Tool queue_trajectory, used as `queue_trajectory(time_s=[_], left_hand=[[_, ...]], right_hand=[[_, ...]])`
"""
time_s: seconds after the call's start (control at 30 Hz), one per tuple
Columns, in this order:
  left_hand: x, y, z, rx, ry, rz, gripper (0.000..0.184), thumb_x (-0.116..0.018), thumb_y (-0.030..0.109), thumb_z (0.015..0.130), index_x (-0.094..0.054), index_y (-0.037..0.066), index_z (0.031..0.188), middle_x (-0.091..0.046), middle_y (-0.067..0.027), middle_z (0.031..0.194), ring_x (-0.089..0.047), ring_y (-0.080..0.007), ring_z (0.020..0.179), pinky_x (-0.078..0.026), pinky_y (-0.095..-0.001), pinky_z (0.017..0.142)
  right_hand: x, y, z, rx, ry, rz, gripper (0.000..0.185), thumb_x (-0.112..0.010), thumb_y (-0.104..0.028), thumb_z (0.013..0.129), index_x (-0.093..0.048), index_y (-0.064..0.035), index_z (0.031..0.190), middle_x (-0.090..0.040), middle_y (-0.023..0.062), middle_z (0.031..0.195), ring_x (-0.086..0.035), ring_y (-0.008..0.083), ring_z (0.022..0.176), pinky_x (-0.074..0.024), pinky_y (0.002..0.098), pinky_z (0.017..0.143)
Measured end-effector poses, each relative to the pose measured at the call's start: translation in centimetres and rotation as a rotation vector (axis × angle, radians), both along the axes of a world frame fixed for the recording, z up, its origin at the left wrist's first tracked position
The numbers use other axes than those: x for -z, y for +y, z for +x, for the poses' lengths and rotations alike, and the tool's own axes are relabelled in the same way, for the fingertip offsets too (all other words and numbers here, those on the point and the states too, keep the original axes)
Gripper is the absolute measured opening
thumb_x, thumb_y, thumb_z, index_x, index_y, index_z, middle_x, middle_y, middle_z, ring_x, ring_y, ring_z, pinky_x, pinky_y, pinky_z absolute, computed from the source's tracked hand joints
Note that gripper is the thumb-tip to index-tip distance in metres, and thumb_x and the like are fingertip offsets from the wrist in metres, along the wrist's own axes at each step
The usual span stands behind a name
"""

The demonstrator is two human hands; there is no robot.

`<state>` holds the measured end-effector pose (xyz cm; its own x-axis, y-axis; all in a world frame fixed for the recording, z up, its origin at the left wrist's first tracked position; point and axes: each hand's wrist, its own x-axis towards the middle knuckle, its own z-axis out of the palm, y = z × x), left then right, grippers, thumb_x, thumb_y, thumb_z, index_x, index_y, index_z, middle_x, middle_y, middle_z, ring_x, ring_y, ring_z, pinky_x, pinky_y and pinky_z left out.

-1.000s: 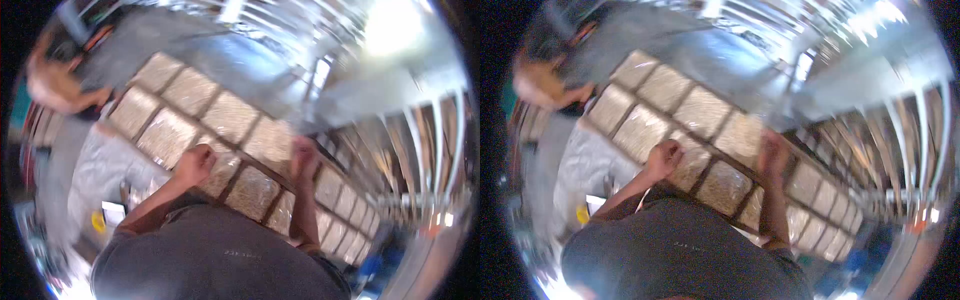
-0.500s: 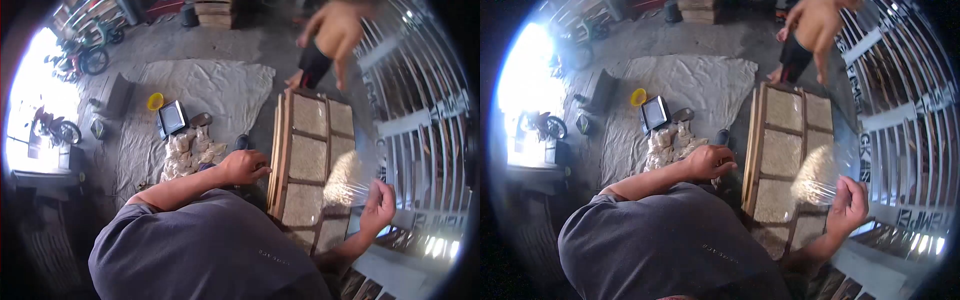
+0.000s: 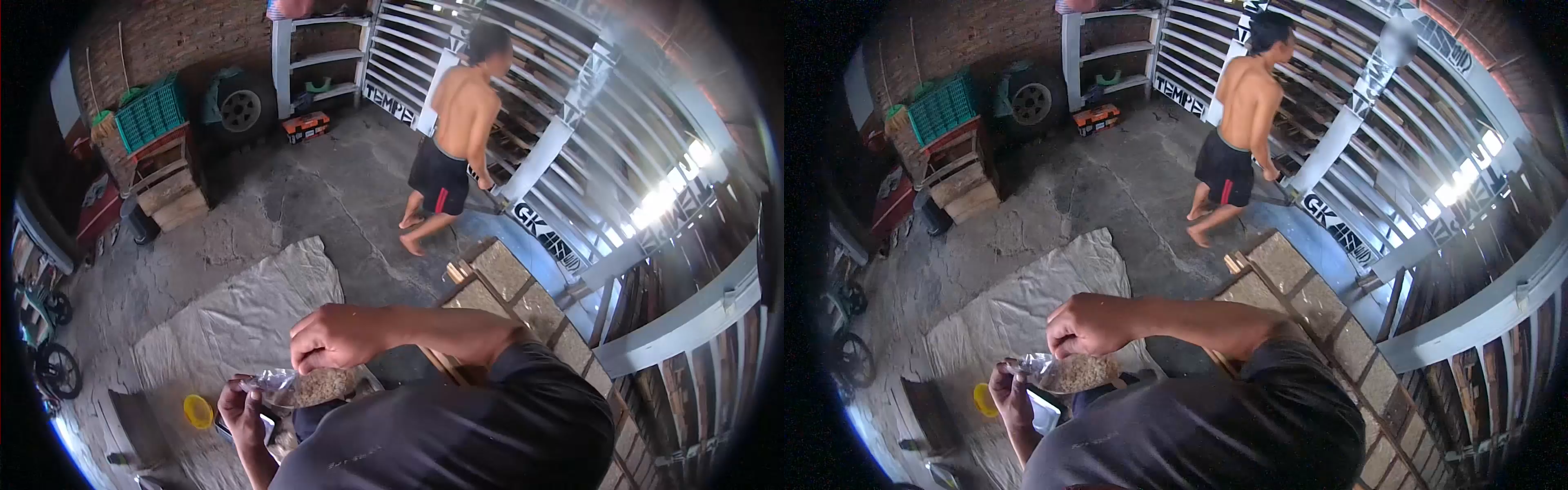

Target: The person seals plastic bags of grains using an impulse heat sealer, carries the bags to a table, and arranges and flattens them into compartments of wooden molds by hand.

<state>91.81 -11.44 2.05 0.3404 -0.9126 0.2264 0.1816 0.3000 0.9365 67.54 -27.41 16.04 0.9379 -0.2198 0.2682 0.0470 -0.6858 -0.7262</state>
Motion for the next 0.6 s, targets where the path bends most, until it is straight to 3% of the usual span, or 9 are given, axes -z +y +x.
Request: queue_trajectory(time_s=[0.03, 0.13, 0.2, 0.27, 0.3, 0.37, 0.47, 0.6], left_hand=[[-0.8, -1.7, 2.5, -0.043, 0.044, 0.009, 0.019, -0.079, 0.014, 0.091, -0.063, 0.004, 0.090, -0.065, -0.0045, 0.095, -0.060, -0.0129, 0.090, -0.048, -0.0306, 0.085], [-2.3, -5.4, 10.3, -0.174, -0.056, 0.196, 0.014, -0.077, 0.007, 0.090, -0.063, 0.005, 0.091, -0.064, 0.0001, 0.089, -0.058, -0.0105, 0.084, -0.048, -0.0271, 0.080], [-5.3, -7.2, 13.7, -0.220, 0.060, 0.343, 0.013, -0.076, 0.002, 0.090, -0.064, 0.004, 0.094, -0.064, 0.0007, 0.089, -0.059, -0.0077, 0.083, -0.048, -0.0233, 0.075], [-5.6, -8.3, 18.8, -0.240, 0.111, 0.280, 0.013, -0.077, 0.005, 0.094, -0.065, 0.003, 0.098, -0.065, 0.0017, 0.089, -0.061, -0.0078, 0.086, -0.052, -0.0258, 0.079], [-4.7, -8.5, 21.6, -0.227, 0.174, 0.236, 0.012, -0.076, 0.009, 0.096, -0.067, 0.002, 0.100, -0.068, 0.0011, 0.091, -0.062, -0.0081, 0.087, -0.052, -0.0251, 0.081], [-5.4, -8.7, 26.5, -0.357, 0.181, 0.227, 0.011, -0.076, 0.010, 0.096, -0.071, 0.002, 0.100, -0.071, -0.0011, 0.094, -0.064, -0.0098, 0.089, -0.052, -0.0257, 0.085], [-4.2, -8.4, 30.7, -0.480, 0.345, 0.061, 0.009, -0.076, 0.009, 0.096, -0.072, 0.003, 0.099, -0.072, -0.0015, 0.093, -0.065, -0.0092, 0.089, -0.053, -0.0256, 0.084], [-2.3, -7.0, 43.7, -0.737, 0.411, 0.058, 0.010, -0.079, 0.007, 0.093, -0.069, 0.004, 0.093, -0.073, -0.0014, 0.091, -0.066, -0.0085, 0.083, -0.054, -0.0252, 0.079]], right_hand=[[-0.5, -1.5, 3.1, -0.036, 0.046, 0.045, 0.009, -0.073, -0.016, 0.094, -0.073, -0.0067, 0.093, -0.067, 0.0068, 0.087, -0.068, 0.0257, 0.082, -0.0524, 0.0391, 0.072], [-1.3, -6.4, 11.6, -0.011, 0.010, -0.066, 0.011, -0.072, -0.018, 0.093, -0.074, -0.0070, 0.094, -0.067, 0.0088, 0.087, -0.068, 0.0288, 0.082, -0.0527, 0.0405, 0.074], [-3.0, -8.8, 17.7, -0.038, 0.004, -0.150, 0.013, -0.071, -0.020, 0.093, -0.074, -0.0067, 0.094, -0.067, 0.0096, 0.086, -0.067, 0.0299, 0.080, -0.0523, 0.0413, 0.073], [-5.0, -11.0, 24.2, -0.074, -0.010, -0.177, 0.014, -0.072, -0.021, 0.093, -0.074, -0.0068, 0.094, -0.064, 0.0092, 0.083, -0.064, 0.0291, 0.074, -0.0500, 0.0413, 0.067], [-5.6, -11.9, 27.8, -0.077, -0.022, -0.208, 0.010, -0.079, -0.013, 0.088, -0.076, -0.0069, 0.096, -0.064, 0.0073, 0.080, -0.061, 0.0229, 0.068, -0.0474, 0.0356, 0.061], [-5.6, -13.5, 35.3, -0.084, 0.025, -0.237, 0.009, -0.080, -0.008, 0.086, -0.076, -0.0064, 0.095, -0.064, 0.0066, 0.077, -0.059, 0.0205, 0.065, -0.0455, 0.0338, 0.058], [-5.3, -15.3, 43.4, -0.221, 0.009, -0.235, 0.008, -0.079, -0.004, 0.086, -0.077, -0.0057, 0.094, -0.064, 0.0069, 0.075, -0.059, 0.0192, 0.064, -0.0451, 0.0326, 0.058], [-1.8, -17.1, 62.3, -0.460, -0.042, -0.128, 0.009, -0.080, -0.003, 0.085, -0.077, -0.0046, 0.093, -0.064, 0.0079, 0.075, -0.061, 0.0185, 0.066, -0.0465, 0.0318, 0.059]])
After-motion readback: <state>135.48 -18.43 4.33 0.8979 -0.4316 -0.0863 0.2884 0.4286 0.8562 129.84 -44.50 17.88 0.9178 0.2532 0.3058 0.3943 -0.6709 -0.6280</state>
